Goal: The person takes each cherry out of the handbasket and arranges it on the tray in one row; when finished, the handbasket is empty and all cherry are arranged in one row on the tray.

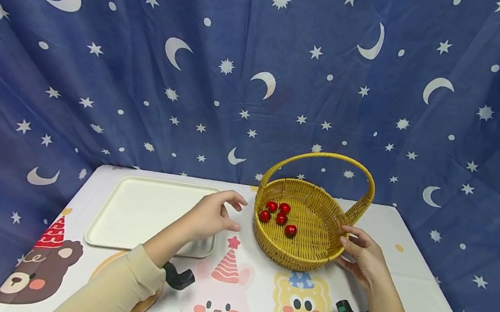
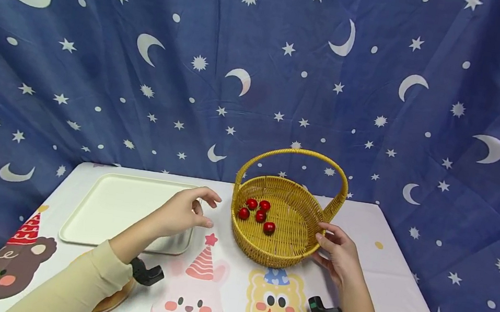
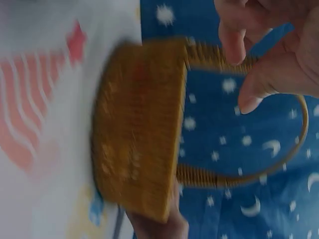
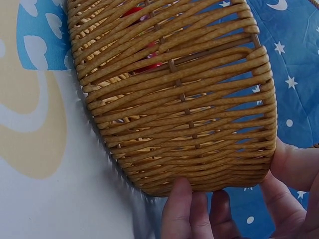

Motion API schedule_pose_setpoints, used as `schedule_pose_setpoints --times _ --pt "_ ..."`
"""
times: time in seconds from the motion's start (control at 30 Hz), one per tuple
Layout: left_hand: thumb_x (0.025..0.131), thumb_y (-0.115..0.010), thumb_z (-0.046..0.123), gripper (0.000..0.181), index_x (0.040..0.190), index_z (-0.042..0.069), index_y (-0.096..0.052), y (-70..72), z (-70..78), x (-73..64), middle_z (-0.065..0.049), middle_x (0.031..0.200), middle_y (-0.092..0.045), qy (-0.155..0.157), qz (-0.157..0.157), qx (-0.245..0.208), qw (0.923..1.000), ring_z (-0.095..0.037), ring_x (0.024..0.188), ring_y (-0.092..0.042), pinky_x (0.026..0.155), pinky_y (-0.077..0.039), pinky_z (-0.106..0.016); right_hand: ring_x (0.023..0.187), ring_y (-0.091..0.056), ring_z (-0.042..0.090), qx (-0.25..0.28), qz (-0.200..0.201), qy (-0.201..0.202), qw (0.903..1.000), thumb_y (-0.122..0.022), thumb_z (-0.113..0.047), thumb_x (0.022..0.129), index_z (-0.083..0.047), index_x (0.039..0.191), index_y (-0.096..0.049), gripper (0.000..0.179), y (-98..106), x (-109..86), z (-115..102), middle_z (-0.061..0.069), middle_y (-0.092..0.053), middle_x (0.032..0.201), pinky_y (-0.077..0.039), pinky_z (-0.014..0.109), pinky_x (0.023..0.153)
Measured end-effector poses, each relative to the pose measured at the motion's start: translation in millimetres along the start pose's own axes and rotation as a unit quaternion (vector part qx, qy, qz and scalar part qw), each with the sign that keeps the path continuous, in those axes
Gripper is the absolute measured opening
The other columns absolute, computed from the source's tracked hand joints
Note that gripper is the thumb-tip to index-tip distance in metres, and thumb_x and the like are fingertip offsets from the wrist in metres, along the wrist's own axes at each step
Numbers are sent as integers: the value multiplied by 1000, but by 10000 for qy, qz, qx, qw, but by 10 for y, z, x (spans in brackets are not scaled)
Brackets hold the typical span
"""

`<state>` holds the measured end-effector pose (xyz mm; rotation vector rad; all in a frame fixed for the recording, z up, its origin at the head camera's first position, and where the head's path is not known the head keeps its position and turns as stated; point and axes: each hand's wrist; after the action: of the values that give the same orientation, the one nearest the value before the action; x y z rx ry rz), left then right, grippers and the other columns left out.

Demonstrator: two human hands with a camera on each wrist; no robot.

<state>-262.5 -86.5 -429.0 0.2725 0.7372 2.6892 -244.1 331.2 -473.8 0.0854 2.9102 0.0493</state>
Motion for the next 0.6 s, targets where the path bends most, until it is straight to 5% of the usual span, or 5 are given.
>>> schedule_pose_setpoints --times 0.2,0.37,0.6 --pt "86 -88 1 52 130 21 -71 -314 342 120 -1 126 -70 -398 -576 -408 9967 -20 97 -68 75 -58 -28 110 -70 16 -19 -23 -3 10000 -65 -13 107 -22 139 -66 33 -10 10 11 8 -52 132 -65 38 87" --pt "88 -85 -1 52 135 16 -69 -621 469 354 -7 132 -70 -531 -963 -460 9929 -32 124 -67 94 -61 -32 111 -68 14 -28 -42 -44 10000 -65 -13 107 -22 142 -64 35 0 7 20 6 -51 134 -64 37 89" --pt "92 -83 3 60 147 18 -65 -930 439 729 -8 141 -71 -614 -1713 377 9826 -27 127 -70 103 -57 -32 112 -68 14 -13 -77 -17 10000 -66 -14 107 -22 142 -64 35 12 0 17 4 -56 131 -64 38 89"
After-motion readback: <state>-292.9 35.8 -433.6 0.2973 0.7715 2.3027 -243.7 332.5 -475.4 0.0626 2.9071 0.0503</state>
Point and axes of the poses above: each hand's wrist, its own x-axis towards the middle knuckle, its own y-axis out of the back of the hand, z = x × y
